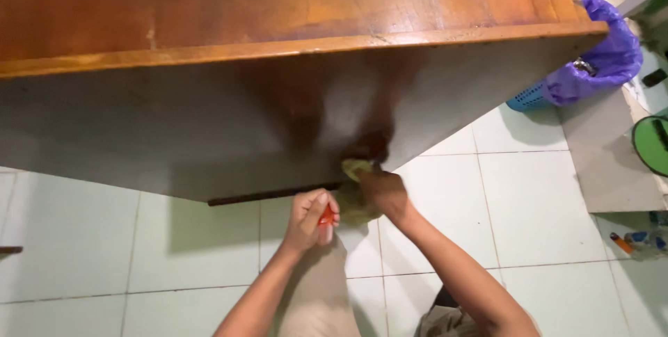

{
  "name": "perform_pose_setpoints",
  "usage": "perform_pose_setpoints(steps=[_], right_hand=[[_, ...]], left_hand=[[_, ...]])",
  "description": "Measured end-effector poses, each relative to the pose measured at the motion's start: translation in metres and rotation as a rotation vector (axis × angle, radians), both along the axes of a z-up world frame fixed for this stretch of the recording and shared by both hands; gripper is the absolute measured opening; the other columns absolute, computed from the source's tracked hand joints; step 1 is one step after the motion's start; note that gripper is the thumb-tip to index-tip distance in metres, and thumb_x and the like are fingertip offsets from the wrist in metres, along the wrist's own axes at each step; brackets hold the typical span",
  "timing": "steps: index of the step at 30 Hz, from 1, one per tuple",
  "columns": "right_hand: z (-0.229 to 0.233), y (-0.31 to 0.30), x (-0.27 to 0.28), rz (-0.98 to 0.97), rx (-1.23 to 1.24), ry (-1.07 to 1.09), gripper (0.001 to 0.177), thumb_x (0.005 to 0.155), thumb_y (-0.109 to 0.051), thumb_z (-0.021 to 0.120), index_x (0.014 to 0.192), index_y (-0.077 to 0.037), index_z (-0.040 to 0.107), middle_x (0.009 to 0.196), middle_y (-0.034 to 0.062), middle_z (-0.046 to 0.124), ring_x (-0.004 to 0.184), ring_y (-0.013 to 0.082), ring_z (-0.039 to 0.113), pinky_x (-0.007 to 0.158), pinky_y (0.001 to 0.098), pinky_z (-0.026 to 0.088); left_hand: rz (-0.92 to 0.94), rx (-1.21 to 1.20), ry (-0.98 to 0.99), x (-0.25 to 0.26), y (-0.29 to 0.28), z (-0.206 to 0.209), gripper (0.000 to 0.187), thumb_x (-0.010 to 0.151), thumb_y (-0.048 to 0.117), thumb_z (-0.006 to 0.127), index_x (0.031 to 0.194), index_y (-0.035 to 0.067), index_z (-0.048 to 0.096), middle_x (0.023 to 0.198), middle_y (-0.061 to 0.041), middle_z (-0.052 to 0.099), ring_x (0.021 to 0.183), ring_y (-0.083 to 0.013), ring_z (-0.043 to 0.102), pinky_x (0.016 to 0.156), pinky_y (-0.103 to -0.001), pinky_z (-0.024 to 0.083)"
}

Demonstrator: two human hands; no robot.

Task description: The person cleans a wooden desk by wiping its sides and surfaces with a cloth.

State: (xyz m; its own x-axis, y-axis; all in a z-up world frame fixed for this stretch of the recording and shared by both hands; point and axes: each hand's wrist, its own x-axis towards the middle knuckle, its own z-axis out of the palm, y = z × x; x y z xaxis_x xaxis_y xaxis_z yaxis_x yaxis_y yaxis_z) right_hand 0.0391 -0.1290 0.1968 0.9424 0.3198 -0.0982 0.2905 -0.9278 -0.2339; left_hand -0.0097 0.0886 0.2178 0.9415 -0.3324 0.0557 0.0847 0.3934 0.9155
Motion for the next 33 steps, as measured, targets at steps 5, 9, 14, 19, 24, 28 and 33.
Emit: perform_pose_setpoints(steps=[5, 9, 14, 19, 24, 28, 33], right_hand=[[0.026, -0.037, -0.002, -0.136, -0.043, -0.484, 0.017, 0.086, -0.029, 0.073, 0.096, -0.015, 0.072, 0.077, 0.0129, 0.071, 0.055, 0.0321, 0.066, 0.047, 0.0447, 0.051], [0.096, -0.035, 0.001, -0.255, -0.005, -0.531, 0.025, 0.084, -0.034, 0.077, 0.090, -0.011, 0.068, 0.073, 0.0123, 0.068, 0.055, 0.0316, 0.065, 0.049, 0.0442, 0.051], [0.048, -0.025, 0.005, -0.178, 0.090, -0.567, 0.017, 0.091, -0.027, 0.074, 0.096, -0.014, 0.065, 0.078, 0.0103, 0.069, 0.064, 0.0311, 0.067, 0.056, 0.0428, 0.053], [-0.087, -0.037, 0.006, 0.091, -0.115, -0.398, 0.026, 0.093, -0.016, 0.065, 0.119, -0.015, 0.065, 0.083, 0.0103, 0.071, 0.067, 0.0306, 0.070, 0.056, 0.0448, 0.054], [-0.106, -0.031, 0.016, 0.029, -0.058, -0.028, 0.032, 0.097, -0.026, 0.058, 0.129, -0.023, 0.061, 0.087, 0.0193, 0.072, 0.069, 0.0389, 0.069, 0.057, 0.0487, 0.056], [-0.050, -0.044, 0.017, 0.132, -0.023, -0.333, 0.039, 0.092, -0.028, 0.058, 0.129, -0.020, 0.065, 0.087, 0.0203, 0.071, 0.064, 0.0378, 0.069, 0.055, 0.0497, 0.056], [0.064, -0.039, 0.017, -0.052, 0.178, -0.613, 0.035, 0.080, -0.032, 0.077, 0.104, -0.006, 0.071, 0.071, 0.0175, 0.068, 0.057, 0.0369, 0.066, 0.051, 0.0474, 0.053]], left_hand=[[0.018, -0.040, 0.133, -0.008, -0.006, -0.013, 0.041, 0.107, 0.041, 0.051, 0.093, 0.003, 0.060, 0.075, -0.008, 0.065, 0.063, -0.0143, 0.063, 0.059, -0.028, 0.053], [0.120, -0.068, 0.206, -0.005, -0.010, -0.001, 0.039, 0.106, 0.046, 0.047, 0.098, 0.007, 0.052, 0.079, -0.008, 0.059, 0.060, -0.0156, 0.060, 0.056, -0.031, 0.053], [0.213, -0.237, 0.215, -0.005, -0.030, 0.004, 0.037, 0.107, 0.042, 0.049, 0.097, 0.008, 0.048, 0.086, -0.008, 0.054, 0.060, -0.0195, 0.059, 0.056, -0.032, 0.051], [0.272, -0.379, 0.325, -0.018, -0.039, 0.005, 0.022, 0.095, 0.033, 0.053, 0.103, 0.014, 0.043, 0.092, -0.006, 0.055, 0.061, -0.0221, 0.061, 0.056, -0.036, 0.053], [0.359, -0.298, 0.384, -0.024, -0.042, -0.001, 0.019, 0.105, 0.028, 0.055, 0.106, 0.012, 0.044, 0.096, -0.005, 0.055, 0.067, -0.0205, 0.063, 0.061, -0.037, 0.054], [0.446, -0.292, 0.351, -0.014, -0.055, -0.004, 0.021, 0.104, 0.029, 0.058, 0.108, 0.012, 0.046, 0.097, -0.007, 0.058, 0.065, -0.0206, 0.064, 0.055, -0.038, 0.053], [0.506, -0.358, 0.366, -0.020, -0.065, 0.008, 0.035, 0.104, 0.046, 0.046, 0.111, 0.012, 0.044, 0.100, -0.007, 0.059, 0.061, -0.0219, 0.065, 0.054, -0.037, 0.057]])
